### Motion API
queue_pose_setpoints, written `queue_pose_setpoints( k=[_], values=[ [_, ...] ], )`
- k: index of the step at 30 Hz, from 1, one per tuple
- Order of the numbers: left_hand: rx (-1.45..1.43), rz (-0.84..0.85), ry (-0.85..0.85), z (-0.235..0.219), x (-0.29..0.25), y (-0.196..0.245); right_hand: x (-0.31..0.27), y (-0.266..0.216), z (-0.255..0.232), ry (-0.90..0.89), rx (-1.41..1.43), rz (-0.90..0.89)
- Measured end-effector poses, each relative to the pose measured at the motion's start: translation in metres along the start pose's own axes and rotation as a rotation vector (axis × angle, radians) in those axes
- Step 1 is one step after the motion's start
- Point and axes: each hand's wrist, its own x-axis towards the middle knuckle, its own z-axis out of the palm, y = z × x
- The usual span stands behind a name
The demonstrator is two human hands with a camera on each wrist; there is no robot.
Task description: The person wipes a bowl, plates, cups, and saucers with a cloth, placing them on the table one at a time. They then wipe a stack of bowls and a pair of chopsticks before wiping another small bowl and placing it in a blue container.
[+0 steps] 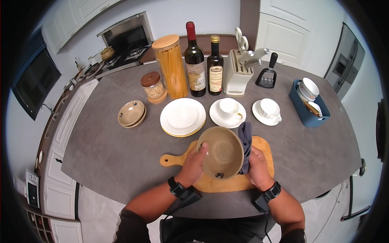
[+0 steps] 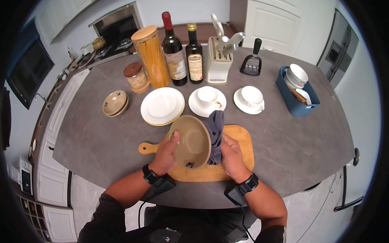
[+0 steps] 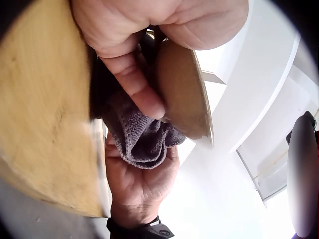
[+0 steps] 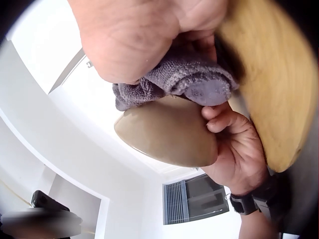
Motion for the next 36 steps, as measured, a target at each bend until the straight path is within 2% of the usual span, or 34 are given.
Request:
queue_pose_setpoints(
  k=[4,7,9,10,12,16,18,20,22,24,25,27,30,34,36],
  values=[
    [-0.008,0.030,0.020,-0.002,0.002,-0.003,-0.002,0.003,-0.001,0.002,-0.085,-0.117],
    [-0.013,0.024,0.013,0.001,0.002,-0.002,-0.003,0.005,0.012,0.022,0.002,-0.185],
    [-0.021,0.007,0.032,-0.003,0.002,-0.004,-0.003,0.007,0.019,0.053,0.164,-0.050],
    [-0.028,-0.007,0.050,-0.004,0.003,-0.005,-0.003,0.006,0.018,0.053,0.164,-0.052],
    [-0.043,0.023,0.075,-0.006,0.005,-0.006,-0.002,0.005,0.015,0.027,0.229,0.088],
    [-0.025,0.075,0.108,-0.004,0.005,-0.002,-0.001,0.019,-0.012,-0.068,0.166,0.153],
    [-0.056,0.091,0.118,0.003,0.003,0.001,-0.001,0.009,-0.005,-0.080,-0.030,0.108],
    [-0.089,0.110,0.131,0.004,0.003,-0.002,-0.005,-0.002,0.014,-0.056,-0.018,0.092],
    [-0.048,0.199,0.222,-0.003,0.005,-0.007,-0.008,0.002,0.016,-0.034,-0.005,0.076],
    [-0.062,0.202,0.211,-0.003,0.006,-0.002,-0.011,0.023,0.005,-0.188,-0.108,0.040],
    [-0.075,0.207,0.201,-0.003,0.006,0.001,-0.011,0.022,0.011,-0.186,-0.107,0.037],
    [-0.054,0.189,0.188,0.000,0.005,0.004,-0.012,0.021,0.025,-0.176,-0.219,-0.089],
    [-0.039,0.156,0.158,0.000,0.004,0.002,-0.010,0.025,0.009,-0.193,-0.193,-0.072],
    [-0.057,0.150,0.108,-0.004,0.005,-0.002,-0.006,0.024,0.010,-0.149,-0.247,-0.045],
    [-0.044,0.124,0.078,-0.003,0.003,0.000,0.002,0.025,0.015,-0.183,-0.542,-0.298]
  ],
)
